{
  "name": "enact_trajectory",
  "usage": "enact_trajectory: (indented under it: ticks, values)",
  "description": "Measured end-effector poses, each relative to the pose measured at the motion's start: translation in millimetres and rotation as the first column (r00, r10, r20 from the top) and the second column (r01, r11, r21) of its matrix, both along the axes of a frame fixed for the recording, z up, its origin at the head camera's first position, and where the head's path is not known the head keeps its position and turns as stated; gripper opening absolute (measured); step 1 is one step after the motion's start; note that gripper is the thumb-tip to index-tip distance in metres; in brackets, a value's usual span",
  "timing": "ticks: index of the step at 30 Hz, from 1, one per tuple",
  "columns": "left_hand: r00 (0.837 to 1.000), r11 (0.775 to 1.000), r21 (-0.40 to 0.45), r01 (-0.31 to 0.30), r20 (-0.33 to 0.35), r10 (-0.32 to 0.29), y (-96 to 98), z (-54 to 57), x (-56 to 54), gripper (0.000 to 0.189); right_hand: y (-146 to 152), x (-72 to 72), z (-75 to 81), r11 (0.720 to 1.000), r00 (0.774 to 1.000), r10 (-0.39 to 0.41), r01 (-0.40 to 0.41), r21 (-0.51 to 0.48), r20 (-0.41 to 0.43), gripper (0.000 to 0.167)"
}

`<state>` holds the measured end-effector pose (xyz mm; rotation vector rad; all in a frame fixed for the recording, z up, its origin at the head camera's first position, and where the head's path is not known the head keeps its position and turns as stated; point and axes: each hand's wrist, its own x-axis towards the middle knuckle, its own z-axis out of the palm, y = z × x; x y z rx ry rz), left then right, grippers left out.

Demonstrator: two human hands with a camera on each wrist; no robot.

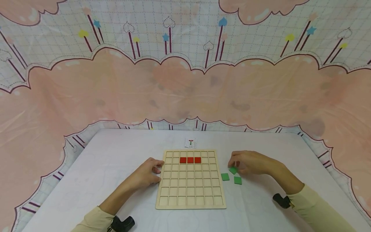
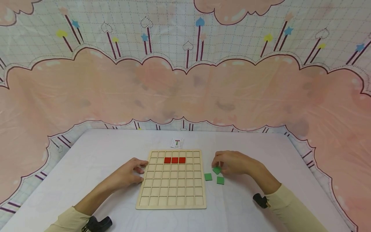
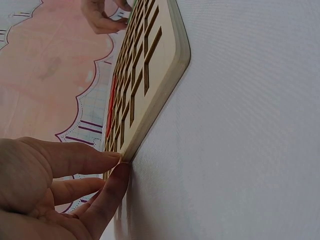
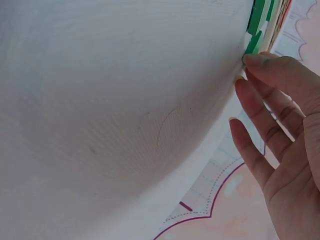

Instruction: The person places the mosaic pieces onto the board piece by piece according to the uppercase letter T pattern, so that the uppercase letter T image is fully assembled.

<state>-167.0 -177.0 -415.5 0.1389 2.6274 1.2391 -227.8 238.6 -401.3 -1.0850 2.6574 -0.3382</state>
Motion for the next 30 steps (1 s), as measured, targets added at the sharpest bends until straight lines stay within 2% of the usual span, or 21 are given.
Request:
enact_trajectory:
  ticks: [8,15,30]
  values:
    - [1.000,1.000,-0.007,-0.015,0.008,0.015,0.5,-2.0,-0.9,0.064,0.5,-1.2,-0.6,1.000,1.000,0.001,-0.001,-0.002,-0.004,0.026]
    - [1.000,1.000,0.009,0.003,-0.002,-0.003,-0.6,-0.1,0.1,0.065,0.8,-2.2,-2.7,1.000,1.000,-0.018,0.018,0.010,-0.011,0.027]
    - [1.000,1.000,0.013,0.000,0.002,0.000,-0.8,-1.6,-0.9,0.064,-3.0,-0.7,0.5,0.999,0.999,-0.044,0.044,0.012,-0.006,0.024]
